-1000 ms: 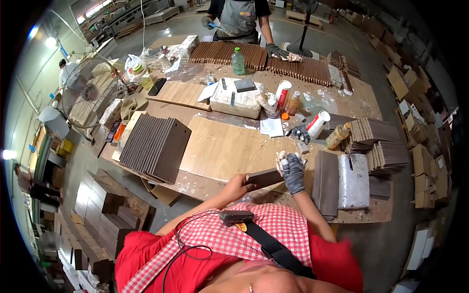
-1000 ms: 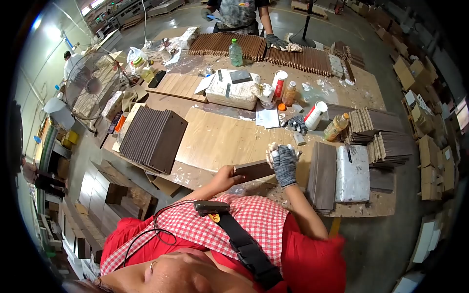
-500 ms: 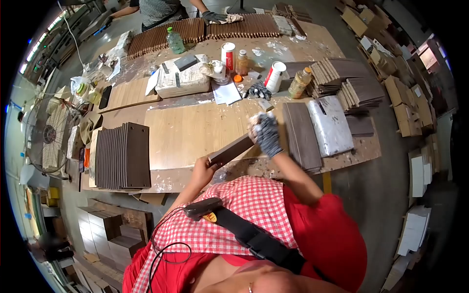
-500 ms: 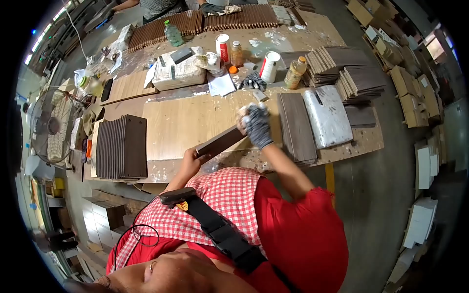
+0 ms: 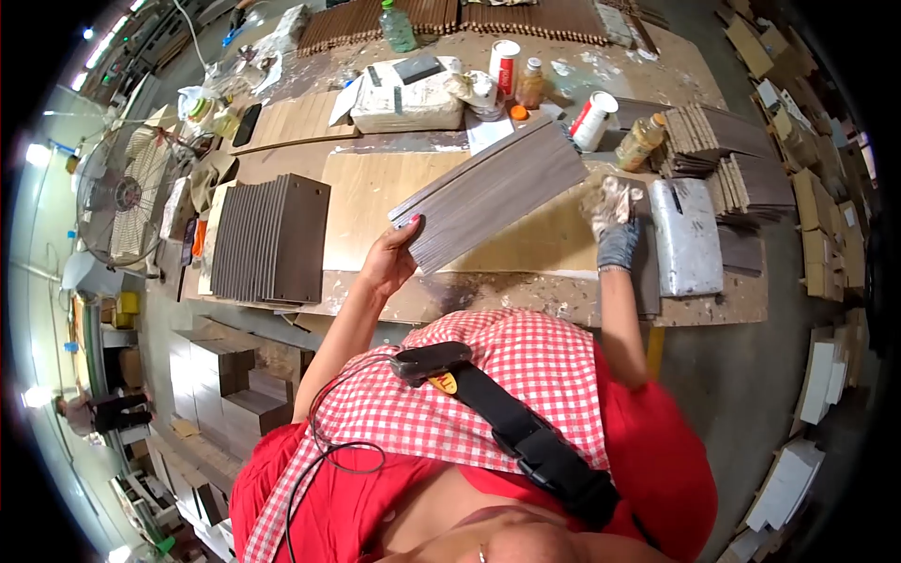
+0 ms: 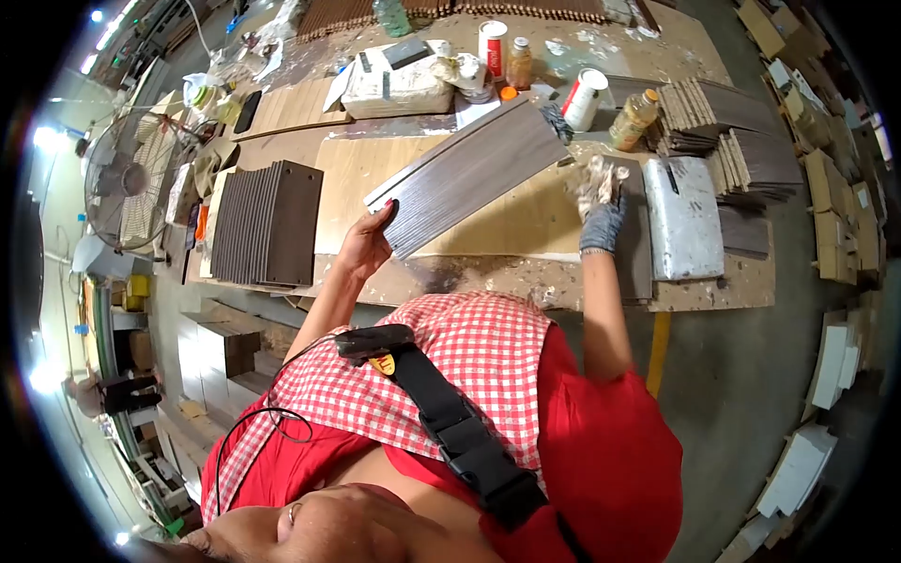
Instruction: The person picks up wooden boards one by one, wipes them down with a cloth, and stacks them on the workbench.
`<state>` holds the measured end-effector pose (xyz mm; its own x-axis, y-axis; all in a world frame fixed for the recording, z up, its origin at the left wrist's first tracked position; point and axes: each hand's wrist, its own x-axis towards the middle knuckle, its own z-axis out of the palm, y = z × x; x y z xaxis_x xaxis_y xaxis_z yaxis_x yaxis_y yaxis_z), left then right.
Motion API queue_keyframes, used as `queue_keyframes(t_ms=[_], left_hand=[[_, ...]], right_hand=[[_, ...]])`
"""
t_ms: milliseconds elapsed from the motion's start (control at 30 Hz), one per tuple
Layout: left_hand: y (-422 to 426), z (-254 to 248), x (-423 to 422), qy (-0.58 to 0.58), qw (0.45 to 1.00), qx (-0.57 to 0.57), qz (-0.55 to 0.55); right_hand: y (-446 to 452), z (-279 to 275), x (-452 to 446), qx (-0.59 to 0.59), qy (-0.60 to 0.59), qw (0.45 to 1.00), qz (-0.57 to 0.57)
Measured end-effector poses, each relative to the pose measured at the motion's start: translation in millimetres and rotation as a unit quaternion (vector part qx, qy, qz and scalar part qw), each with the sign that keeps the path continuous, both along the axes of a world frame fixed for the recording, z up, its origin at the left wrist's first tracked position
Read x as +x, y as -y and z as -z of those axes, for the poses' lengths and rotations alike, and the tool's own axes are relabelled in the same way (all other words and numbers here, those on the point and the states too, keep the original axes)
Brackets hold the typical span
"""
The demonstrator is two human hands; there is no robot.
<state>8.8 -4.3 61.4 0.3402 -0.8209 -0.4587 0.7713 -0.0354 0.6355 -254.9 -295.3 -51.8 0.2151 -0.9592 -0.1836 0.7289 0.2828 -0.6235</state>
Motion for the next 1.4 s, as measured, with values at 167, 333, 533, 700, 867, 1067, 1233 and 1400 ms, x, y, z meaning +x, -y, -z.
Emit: queue_keyframes(t_ms=[167, 333, 533, 700, 867, 1067, 1233, 1400], left_hand=[[-1.2, -0.6, -0.7, -0.018, 0.999, -0.042, 0.003], [11.2, 16.7, -25.6, 0.060, 0.995, -0.073, 0.034], [5.5, 40.5, -33.8, 0.180, 0.959, 0.071, 0.205], [-16.5, 19.0, 11.6, 0.332, 0.933, 0.005, 0.142], [-88.1, 65.1, 134.3, 0.767, 0.590, 0.234, -0.088], [-165.5, 94.4, 161.7, 0.718, 0.274, 0.636, -0.061], [-169.8, 92.8, 147.2, 0.762, 0.261, 0.593, -0.016], [-168.2, 83.7, 136.9, 0.792, 0.277, 0.542, -0.036]], right_hand=[[-70.6, -54.0, 44.3, 0.272, -0.141, 0.924, -0.230], [-135.3, -13.9, 51.2, 0.121, -0.017, 0.951, -0.283], [-138.7, -63.3, 34.3, 0.011, -0.162, 0.984, -0.066], [-78.2, -102.9, -56.8, -0.111, -0.252, 0.958, -0.081], [-6.2, -108.0, -135.5, -0.131, -0.367, 0.907, -0.158], [39.0, -55.2, -157.9, -0.117, -0.358, 0.887, -0.266], [38.1, -70.7, -148.2, -0.276, -0.717, 0.612, -0.186], [27.0, -103.8, -117.7, -0.209, -0.923, 0.287, -0.150]])
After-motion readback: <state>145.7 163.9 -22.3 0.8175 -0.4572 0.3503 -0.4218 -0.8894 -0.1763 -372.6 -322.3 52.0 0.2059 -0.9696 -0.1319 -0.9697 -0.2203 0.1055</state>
